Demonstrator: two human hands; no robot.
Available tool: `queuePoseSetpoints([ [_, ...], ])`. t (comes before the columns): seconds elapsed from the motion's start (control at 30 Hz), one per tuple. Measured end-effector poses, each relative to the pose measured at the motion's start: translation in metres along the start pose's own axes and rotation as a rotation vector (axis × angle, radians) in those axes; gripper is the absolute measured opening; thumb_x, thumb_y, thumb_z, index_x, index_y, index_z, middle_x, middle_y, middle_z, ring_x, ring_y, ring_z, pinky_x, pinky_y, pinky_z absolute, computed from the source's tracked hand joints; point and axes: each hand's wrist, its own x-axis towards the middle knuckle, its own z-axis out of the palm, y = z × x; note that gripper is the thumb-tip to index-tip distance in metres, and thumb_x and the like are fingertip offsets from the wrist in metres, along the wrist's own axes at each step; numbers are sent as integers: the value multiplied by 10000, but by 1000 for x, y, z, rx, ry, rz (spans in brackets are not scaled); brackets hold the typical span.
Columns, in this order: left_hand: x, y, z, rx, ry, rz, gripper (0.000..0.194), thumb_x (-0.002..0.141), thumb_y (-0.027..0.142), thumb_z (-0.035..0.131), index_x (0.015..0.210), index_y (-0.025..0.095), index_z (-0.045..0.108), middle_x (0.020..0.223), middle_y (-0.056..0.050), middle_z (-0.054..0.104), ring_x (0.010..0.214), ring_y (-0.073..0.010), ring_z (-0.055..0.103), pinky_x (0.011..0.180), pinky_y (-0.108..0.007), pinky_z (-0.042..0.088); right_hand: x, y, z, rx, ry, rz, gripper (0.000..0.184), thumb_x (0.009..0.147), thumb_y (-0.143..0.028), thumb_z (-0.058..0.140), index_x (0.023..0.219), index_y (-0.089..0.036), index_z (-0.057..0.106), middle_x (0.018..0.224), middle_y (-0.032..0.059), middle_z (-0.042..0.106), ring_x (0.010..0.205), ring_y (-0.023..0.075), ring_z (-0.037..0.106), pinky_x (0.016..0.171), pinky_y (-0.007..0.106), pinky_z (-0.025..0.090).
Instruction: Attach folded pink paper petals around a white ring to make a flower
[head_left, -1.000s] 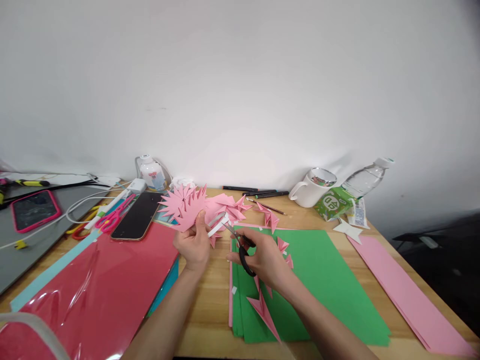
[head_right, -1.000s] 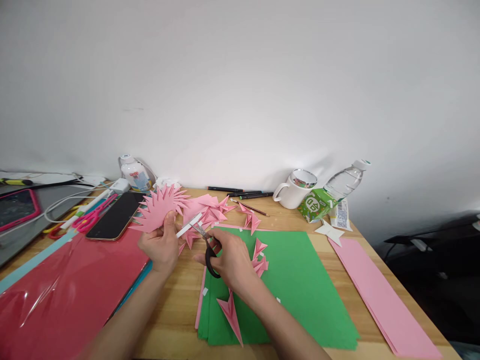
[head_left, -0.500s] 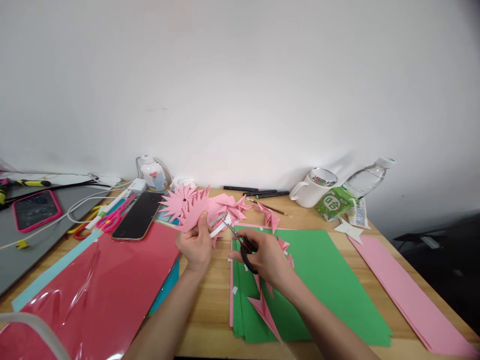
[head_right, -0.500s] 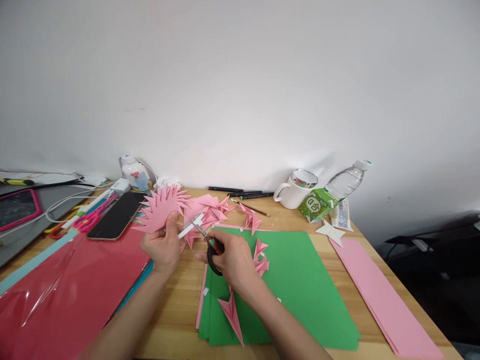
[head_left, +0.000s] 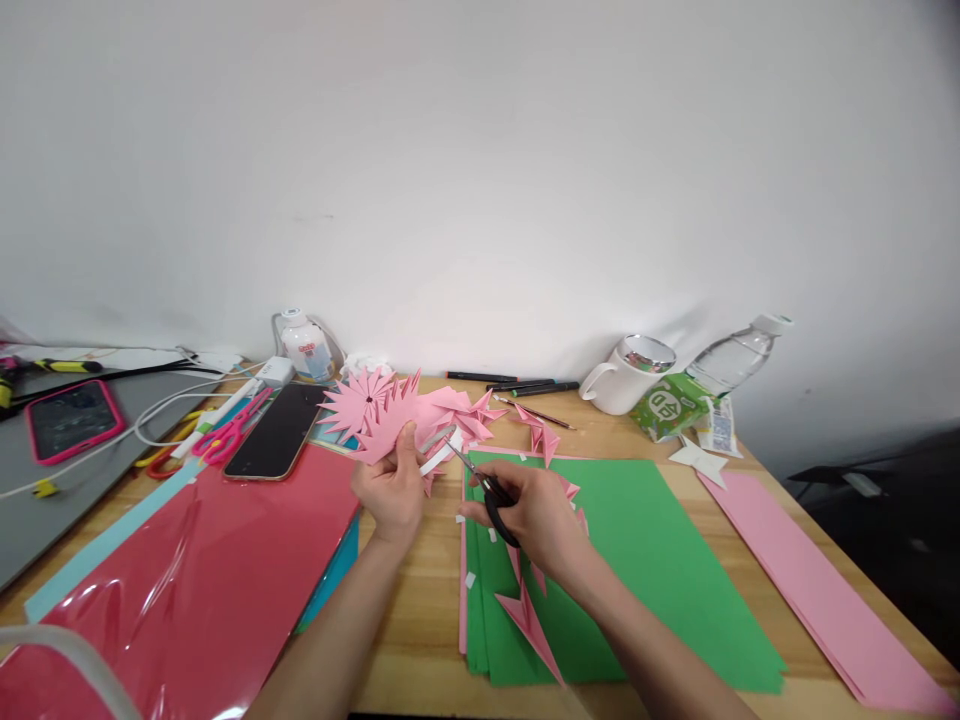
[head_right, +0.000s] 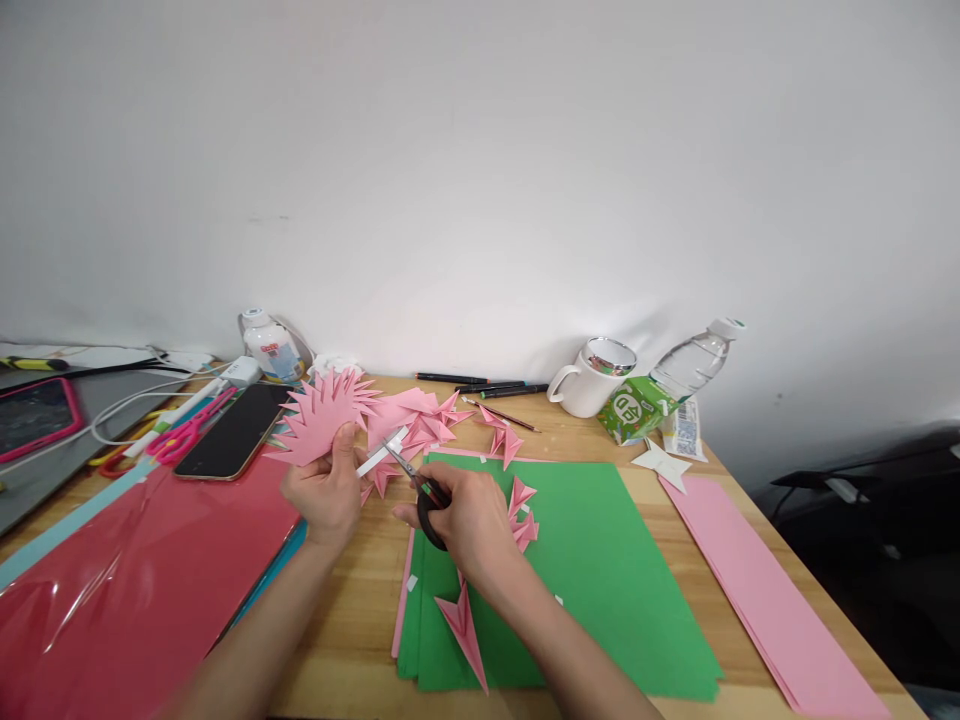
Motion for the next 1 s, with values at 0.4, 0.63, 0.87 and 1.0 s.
queuePoseSetpoints([
  [0.4, 1, -7, 0, 55, -3, 94, 462, 794, 334, 616, 377, 163, 518, 282, 39, 449, 272, -93, 453, 369, -211, 397, -4, -3, -10, -280, 67, -32, 218, 694, -407, 679, 694, -190, 652, 540, -27, 499, 516, 113, 390, 499, 215, 250],
  [0.63, 4, -16, -2, 188, 1, 492, 222, 809, 264, 608, 621, 148, 632, 659, -52, 680, 601, -141, 638, 577, -236, 501, -8, 9, -23, -495, 154, -96, 123, 739, -328, 670, 797, -226, 707, 694, 10, 701, 589, 161, 575, 525, 220, 293],
  [0.87, 11, -23, -4, 222, 14, 351, 171, 818, 288, 596, 776, 136, 662, 718, -64, 688, 630, -152, 647, 572, -234, 498, 6, 11, -57, -658, 318, -109, 202, 778, -335, 654, 954, -243, 692, 846, 29, 719, 751, 210, 646, 577, 241, 342],
  [1.0, 14, -27, -2, 217, -97, 188, 212, 769, 352, 626, 755, 144, 662, 678, -59, 689, 596, -180, 654, 549, -257, 492, 24, 14, -61, -833, -74, -119, 342, 719, -57, 618, 1025, -206, 653, 988, 58, 690, 880, 214, 628, 663, 247, 365],
])
